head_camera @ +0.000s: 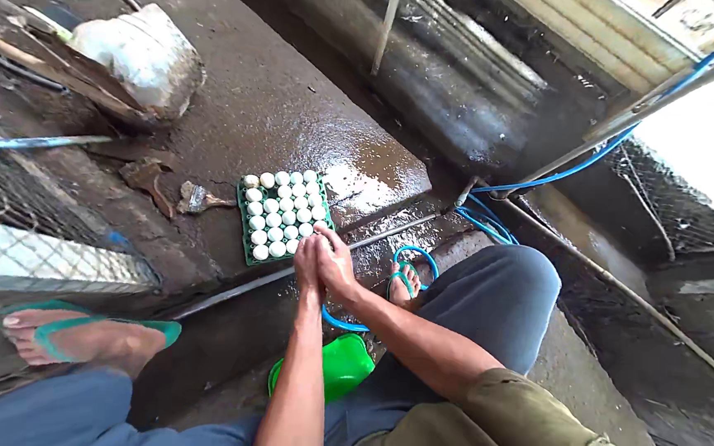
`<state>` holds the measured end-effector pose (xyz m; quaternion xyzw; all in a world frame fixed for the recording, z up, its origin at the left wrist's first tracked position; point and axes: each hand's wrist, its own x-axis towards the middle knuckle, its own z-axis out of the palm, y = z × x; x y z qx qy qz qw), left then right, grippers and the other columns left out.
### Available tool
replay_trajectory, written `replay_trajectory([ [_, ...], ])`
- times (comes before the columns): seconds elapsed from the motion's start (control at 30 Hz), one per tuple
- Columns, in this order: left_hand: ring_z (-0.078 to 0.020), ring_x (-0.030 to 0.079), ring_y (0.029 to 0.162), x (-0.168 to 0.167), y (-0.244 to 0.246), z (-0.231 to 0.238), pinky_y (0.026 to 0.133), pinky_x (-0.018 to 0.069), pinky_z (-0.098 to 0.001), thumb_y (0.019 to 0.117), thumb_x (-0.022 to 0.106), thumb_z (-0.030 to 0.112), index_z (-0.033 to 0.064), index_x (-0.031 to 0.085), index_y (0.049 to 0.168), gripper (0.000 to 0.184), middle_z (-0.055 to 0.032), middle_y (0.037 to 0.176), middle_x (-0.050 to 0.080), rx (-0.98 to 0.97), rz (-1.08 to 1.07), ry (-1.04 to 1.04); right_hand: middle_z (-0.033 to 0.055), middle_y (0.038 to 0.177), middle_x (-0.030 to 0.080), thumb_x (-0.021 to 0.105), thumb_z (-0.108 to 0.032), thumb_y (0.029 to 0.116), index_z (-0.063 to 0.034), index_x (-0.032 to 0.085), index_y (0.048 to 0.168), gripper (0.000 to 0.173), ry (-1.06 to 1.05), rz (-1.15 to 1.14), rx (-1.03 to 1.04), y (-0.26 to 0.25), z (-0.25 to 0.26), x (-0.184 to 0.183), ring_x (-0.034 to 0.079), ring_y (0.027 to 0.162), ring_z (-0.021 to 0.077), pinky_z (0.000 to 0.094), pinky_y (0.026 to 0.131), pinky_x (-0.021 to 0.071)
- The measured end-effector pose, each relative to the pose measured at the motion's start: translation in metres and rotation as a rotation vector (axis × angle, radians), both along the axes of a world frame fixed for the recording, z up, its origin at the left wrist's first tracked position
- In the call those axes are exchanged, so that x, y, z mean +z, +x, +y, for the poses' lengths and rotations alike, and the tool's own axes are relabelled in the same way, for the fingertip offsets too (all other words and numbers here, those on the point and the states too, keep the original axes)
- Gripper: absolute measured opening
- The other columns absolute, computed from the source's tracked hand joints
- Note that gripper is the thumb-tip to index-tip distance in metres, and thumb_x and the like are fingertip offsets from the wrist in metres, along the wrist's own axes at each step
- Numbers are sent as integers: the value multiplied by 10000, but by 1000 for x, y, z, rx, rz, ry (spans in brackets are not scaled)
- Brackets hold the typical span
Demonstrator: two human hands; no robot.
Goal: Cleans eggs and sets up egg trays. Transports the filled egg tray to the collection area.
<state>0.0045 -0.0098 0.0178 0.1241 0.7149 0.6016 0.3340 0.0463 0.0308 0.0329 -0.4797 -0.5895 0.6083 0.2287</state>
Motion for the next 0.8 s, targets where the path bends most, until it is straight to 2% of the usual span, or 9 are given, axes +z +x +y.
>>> replay_trajectory([
  [0.17,-246,613,1080,1,0,3,972,478,-456,1100,360,205,-57,638,1193,393,-204,1144,653,-8,0,-9,211,1327,628,426,-211,1094,-70,538,1454,403,-63,-21,-51,-6,15,-2,619,1175,320,539,985,494],
  [0.27,-215,606,1083,-6,2,0,979,482,-404,1109,343,177,-74,603,1232,381,-202,1172,643,-16,-13,13,170,1444,584,426,-167,1072,-68,644,1373,385,11,8,39,2,3,-2,533,1358,280,506,1131,421],
  [0.33,-210,608,1070,-3,-1,3,940,501,-424,1121,308,252,-27,602,1257,428,-174,1180,637,-76,-48,-8,180,1289,667,448,-190,1081,-94,656,1358,360,-16,-37,-33,-4,23,-9,630,1165,294,533,974,491],
  [0.4,-229,612,1054,-6,0,2,931,497,-453,1112,342,246,-27,623,1217,406,-182,1147,644,-63,-42,-33,202,1255,666,426,-219,1101,-93,609,1393,367,-39,-73,-43,-4,21,-11,644,1109,317,546,940,505],
  [0.5,-214,600,1096,-12,-5,-3,984,479,-419,1110,340,188,-64,601,1243,387,-195,1190,635,-68,-37,7,177,1412,605,414,-140,1074,-56,655,1350,376,69,-1,17,1,-2,-9,555,1333,286,500,1117,439],
  [0.57,-144,601,896,-6,-8,-3,779,521,-352,1112,306,278,33,615,1216,408,-100,1061,635,-138,-120,-41,184,1296,658,442,-158,1073,-51,637,1360,363,-42,9,-41,-1,17,-19,632,1162,268,491,976,506],
  [0.6,-93,531,651,-5,-7,0,558,471,-274,1102,310,307,82,616,1144,383,-39,869,591,-157,-156,-46,193,1287,643,446,-199,1087,-67,565,1421,378,-181,10,-56,-1,33,-24,640,1116,280,498,938,526],
  [0.63,-80,455,509,-4,-4,0,441,409,-240,1110,312,322,90,604,1144,375,-20,757,546,-183,-217,-25,191,1239,637,460,-228,1077,-91,527,1444,397,-317,18,-89,-1,43,-29,635,1053,285,501,888,529],
  [0.8,-78,466,487,-5,-12,3,437,424,-217,1072,528,252,93,416,1294,296,-52,809,558,-174,-315,41,126,1100,644,377,-324,1105,-93,563,1380,404,-440,91,-130,2,47,-26,612,834,209,402,709,528],
])
